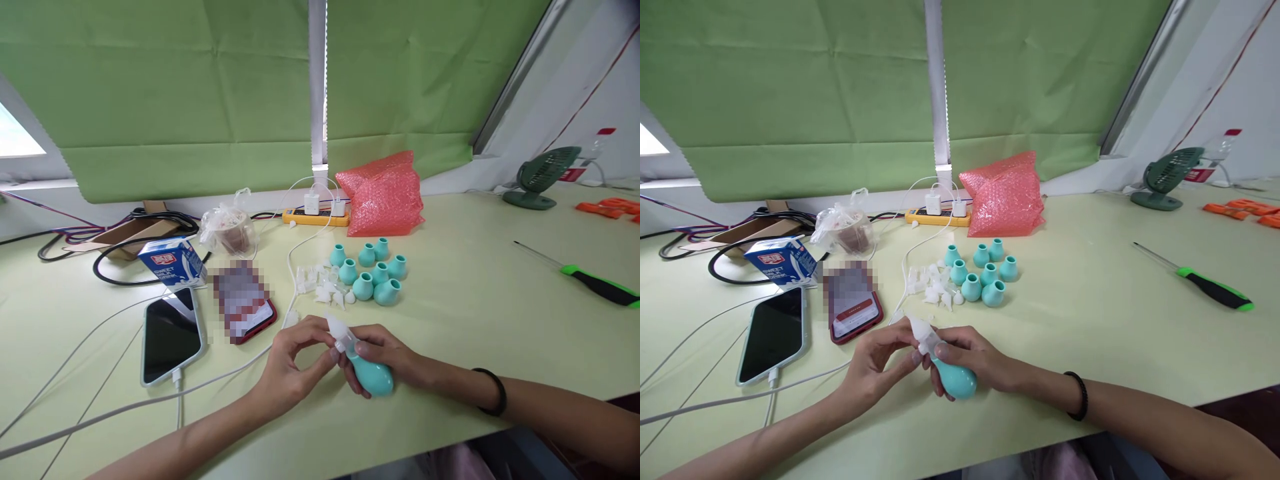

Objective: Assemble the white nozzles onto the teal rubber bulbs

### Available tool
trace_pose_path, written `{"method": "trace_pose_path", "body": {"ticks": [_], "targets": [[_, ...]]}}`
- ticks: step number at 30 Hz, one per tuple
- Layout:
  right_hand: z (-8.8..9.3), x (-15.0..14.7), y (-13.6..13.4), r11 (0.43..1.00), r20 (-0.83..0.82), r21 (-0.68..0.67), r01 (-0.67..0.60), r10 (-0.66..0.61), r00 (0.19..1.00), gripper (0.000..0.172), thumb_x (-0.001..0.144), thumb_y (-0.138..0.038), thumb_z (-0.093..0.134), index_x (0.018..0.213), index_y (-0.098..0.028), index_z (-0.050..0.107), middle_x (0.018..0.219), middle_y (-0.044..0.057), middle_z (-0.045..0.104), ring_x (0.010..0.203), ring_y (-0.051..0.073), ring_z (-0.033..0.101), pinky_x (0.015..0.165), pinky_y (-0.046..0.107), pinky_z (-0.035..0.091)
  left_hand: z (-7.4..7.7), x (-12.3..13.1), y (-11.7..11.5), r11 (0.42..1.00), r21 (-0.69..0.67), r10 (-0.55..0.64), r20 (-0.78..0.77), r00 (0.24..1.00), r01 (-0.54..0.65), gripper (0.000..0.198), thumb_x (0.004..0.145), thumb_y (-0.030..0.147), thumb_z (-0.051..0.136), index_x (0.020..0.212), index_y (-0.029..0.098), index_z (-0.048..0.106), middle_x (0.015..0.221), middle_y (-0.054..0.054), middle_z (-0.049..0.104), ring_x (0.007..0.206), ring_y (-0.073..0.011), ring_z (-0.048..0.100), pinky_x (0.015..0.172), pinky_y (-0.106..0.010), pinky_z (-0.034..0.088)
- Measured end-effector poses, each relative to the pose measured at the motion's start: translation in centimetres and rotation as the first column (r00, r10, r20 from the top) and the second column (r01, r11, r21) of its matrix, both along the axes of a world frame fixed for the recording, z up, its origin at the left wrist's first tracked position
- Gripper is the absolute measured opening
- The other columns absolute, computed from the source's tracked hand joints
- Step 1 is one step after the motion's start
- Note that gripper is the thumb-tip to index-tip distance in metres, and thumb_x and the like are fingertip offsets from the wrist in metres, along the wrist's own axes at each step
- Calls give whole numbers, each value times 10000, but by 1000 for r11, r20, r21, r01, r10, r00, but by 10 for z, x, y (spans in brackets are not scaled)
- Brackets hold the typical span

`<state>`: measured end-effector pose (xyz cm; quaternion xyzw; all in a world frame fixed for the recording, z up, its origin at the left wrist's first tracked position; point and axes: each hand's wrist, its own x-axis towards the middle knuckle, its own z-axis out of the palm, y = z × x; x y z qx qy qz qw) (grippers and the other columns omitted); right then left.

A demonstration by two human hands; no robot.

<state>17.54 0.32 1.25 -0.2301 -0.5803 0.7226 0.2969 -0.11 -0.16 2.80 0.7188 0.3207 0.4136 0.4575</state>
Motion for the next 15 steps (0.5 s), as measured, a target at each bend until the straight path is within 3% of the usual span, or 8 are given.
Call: {"method": "trace_pose_path", "body": {"ticks": [2,4,5,6,8,10,12,15], "targets": [[5,7,0,980,69,173,95,-109,992,343,793,-459,436,805,-123,507,619,38,559,498,103,501,474,231,398,-1,-1,1,996,81,36,-69,997,-31,118,768,200,526,834,128,593,886,-97,614,824,-180,567,739,-305,472],[10,20,6,831,65,477,285,-356,932,291,813,-414,419,816,-144,527,692,54,573,597,135,529,564,272,424,-4,-2,3,963,266,107,-201,974,-51,135,788,181,484,873,138,579,933,-103,603,857,-187,555,740,-320,473],[12,27,12,671,4,638,377,-493,870,257,816,-390,418,828,-160,533,730,57,577,654,153,540,616,294,428,-6,-3,5,918,396,156,-286,945,-32,144,792,171,466,877,141,578,964,-111,596,888,-204,543,744,-342,469],[14,36,20,451,-116,762,464,-610,784,221,807,-375,432,848,-182,531,771,58,580,698,169,546,643,309,427,-9,-4,6,850,527,216,-372,903,13,156,791,161,455,883,140,579,1001,-123,585,924,-230,526,751,-376,462],[17,53,40,54,-346,849,526,-696,630,196,774,-365,477,894,-212,505,826,57,580,763,194,554,668,330,431,-16,-5,8,684,715,359,-501,787,143,190,783,147,445,920,134,577,1080,-152,550,994,-293,485,768,-456,439],[21,70,62,-212,-482,811,546,-771,416,208,790,-358,439,923,-207,492,824,58,573,723,187,555,660,337,429,-21,-4,9,588,770,463,-570,678,246,232,781,138,433,974,127,561,1127,-170,519,1031,-323,460,798,-511,408],[23,85,83,-281,-457,783,554,-865,207,227,817,-364,380,933,-196,481,825,63,570,683,175,543,660,336,421,-24,-3,9,595,750,488,-622,612,289,257,786,149,425,1014,126,541,1137,-172,507,1032,-317,462,821,-517,394],[19,104,109,-162,-231,818,552,-971,58,269,828,-395,329,937,-187,461,881,78,573,726,180,532,675,324,405,-24,-2,9,651,698,455,-672,584,297,267,798,182,415,1037,131,522,1121,-162,513,1010,-299,475,825,-499,398]]}}
